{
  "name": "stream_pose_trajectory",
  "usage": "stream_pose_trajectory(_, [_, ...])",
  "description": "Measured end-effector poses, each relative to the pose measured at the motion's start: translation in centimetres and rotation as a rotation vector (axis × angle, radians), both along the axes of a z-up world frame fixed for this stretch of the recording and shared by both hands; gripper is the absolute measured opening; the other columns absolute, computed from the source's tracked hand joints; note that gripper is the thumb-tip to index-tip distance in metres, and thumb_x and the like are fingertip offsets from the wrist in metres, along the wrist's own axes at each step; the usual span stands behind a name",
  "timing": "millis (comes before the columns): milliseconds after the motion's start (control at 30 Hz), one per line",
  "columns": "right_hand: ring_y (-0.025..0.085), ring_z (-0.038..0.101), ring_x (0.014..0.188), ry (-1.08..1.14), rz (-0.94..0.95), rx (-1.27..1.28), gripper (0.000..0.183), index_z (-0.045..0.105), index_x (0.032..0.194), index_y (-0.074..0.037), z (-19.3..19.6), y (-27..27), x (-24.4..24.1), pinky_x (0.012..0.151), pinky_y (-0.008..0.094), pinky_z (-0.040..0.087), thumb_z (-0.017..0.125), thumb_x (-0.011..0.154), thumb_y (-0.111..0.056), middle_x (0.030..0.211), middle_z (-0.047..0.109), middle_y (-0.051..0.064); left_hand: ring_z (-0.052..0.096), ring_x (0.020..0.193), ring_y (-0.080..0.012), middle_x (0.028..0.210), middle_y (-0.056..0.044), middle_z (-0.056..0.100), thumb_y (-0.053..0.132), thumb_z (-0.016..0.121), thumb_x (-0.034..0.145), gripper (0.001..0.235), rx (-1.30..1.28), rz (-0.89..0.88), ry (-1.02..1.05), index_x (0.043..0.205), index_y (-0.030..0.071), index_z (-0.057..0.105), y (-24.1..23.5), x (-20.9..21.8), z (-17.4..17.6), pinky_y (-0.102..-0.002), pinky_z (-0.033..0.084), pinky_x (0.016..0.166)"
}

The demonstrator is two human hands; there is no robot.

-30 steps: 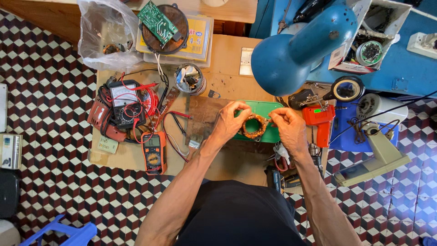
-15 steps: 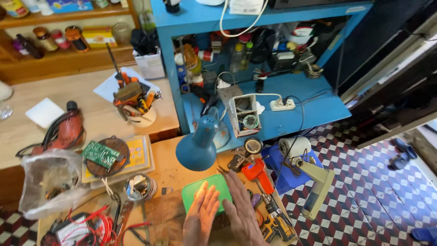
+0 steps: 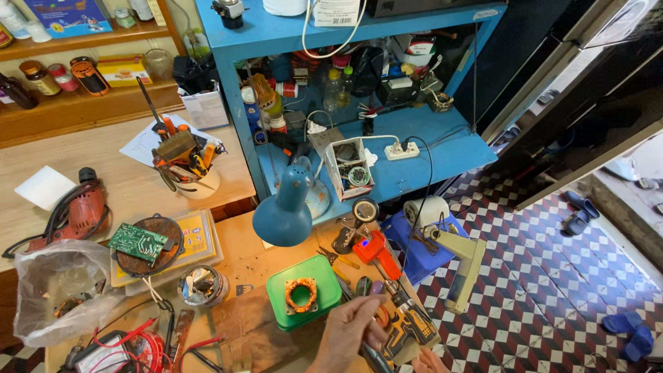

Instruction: The person uses a heat gun to apply heat to a small electronic component and a motor stator. They then inspect the stator by hand, rotate it, and handle a white cable with pliers. The work takes place at a cluttered electronics workbench.

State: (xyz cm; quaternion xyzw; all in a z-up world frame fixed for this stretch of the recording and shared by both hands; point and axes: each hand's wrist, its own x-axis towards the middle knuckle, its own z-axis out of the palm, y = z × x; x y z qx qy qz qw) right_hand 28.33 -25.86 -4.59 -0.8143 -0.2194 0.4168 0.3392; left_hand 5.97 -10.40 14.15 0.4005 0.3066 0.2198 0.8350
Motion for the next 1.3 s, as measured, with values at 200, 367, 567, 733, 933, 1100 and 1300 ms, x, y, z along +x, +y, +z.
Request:
stream_pose_trajectory(200, [0.023, 0.070, 0.120, 0.062, -0.113, 0.041, 0.060, 0.051, 0.145, -0.005, 3.7, -9.6, 0.4, 0.101, 0.036, 0.052, 0.065, 0.094, -0.032, 0.131, 0.072, 0.016, 0.035, 0.036, -0.0081, 0.044, 0.000, 0.042, 0.044, 0.053, 0.102, 0.050, -0.011, 0.351, 0.160, 0.093, -0.001, 0.072, -3.6, 1.2, -5.6, -0.025, 0.028, 0.036])
stream_pose_trajectory(367, [0.021, 0.074, 0.111, -0.085, -0.017, -0.062, 0.053, 0.061, 0.140, -0.004, 9.3, -12.7, 8.4, 0.098, 0.034, 0.054, 0.058, 0.097, -0.036, 0.114, 0.079, 0.016, 0.042, 0.040, -0.0125, 0.047, -0.003, 0.047, 0.055, 0.052, 0.102, 0.063, -0.131, 0.619, 0.255, 0.065, 0.004, 0.055, -8.5, 6.2, -7.6, -0.028, 0.034, 0.040])
stream_pose_trajectory(567, [0.021, 0.074, 0.105, -0.014, -0.090, 0.123, 0.051, 0.061, 0.136, 0.002, 11.7, -13.6, 17.7, 0.095, 0.034, 0.054, 0.056, 0.100, -0.034, 0.114, 0.077, 0.016, 0.048, 0.045, -0.0156, 0.051, -0.007, 0.054, 0.062, 0.051, 0.098, 0.066, -0.230, 0.712, 0.352, 0.064, 0.006, 0.055, -15.0, 11.2, -8.4, -0.029, 0.037, 0.044])
stream_pose_trajectory(733, [0.021, 0.073, 0.098, 0.101, -0.126, 0.298, 0.047, 0.061, 0.134, 0.005, 12.3, -7.0, 20.4, 0.086, 0.034, 0.057, 0.056, 0.101, -0.028, 0.114, 0.075, 0.015, 0.053, 0.052, -0.0143, 0.058, -0.008, 0.061, 0.060, 0.048, 0.098, 0.065, -0.191, 0.666, 0.447, 0.077, 0.001, 0.067, -13.7, 14.1, -7.1, -0.027, 0.040, 0.050])
stream_pose_trajectory(933, [0.019, 0.074, 0.091, 0.085, 0.064, 0.394, 0.049, 0.054, 0.139, 0.002, 15.6, 2.3, 20.4, 0.080, 0.032, 0.059, 0.057, 0.099, -0.024, 0.110, 0.077, 0.015, 0.058, 0.061, -0.0131, 0.072, -0.006, 0.068, 0.055, 0.049, 0.098, 0.064, -0.194, 0.627, 0.312, 0.103, -0.004, 0.074, -8.4, 18.4, -4.3, -0.030, 0.047, 0.060])
stream_pose_trajectory(1100, [0.020, 0.071, 0.081, -0.047, 0.280, 0.612, 0.045, 0.056, 0.137, 0.003, 19.2, 14.3, 23.7, 0.074, 0.032, 0.056, 0.058, 0.100, -0.021, 0.103, 0.078, 0.014, 0.060, 0.068, -0.0128, 0.088, -0.008, 0.070, 0.052, 0.047, 0.097, 0.059, -0.191, 0.578, 0.219, 0.123, 0.002, 0.066, -4.2, 21.9, -1.8, -0.030, 0.052, 0.068])
stream_pose_trajectory(1300, [0.026, 0.072, 0.085, -0.459, 0.453, 0.503, 0.028, 0.074, 0.114, -0.008, 18.8, 36.0, 31.4, 0.080, 0.034, 0.055, 0.060, 0.100, -0.028, 0.097, 0.078, 0.015, 0.058, 0.063, -0.0128, 0.096, -0.008, 0.071, 0.045, 0.052, 0.097, 0.056, -0.225, 0.677, 0.334, 0.135, 0.006, 0.063, 0.2, 24.0, -7.6, -0.031, 0.053, 0.065])
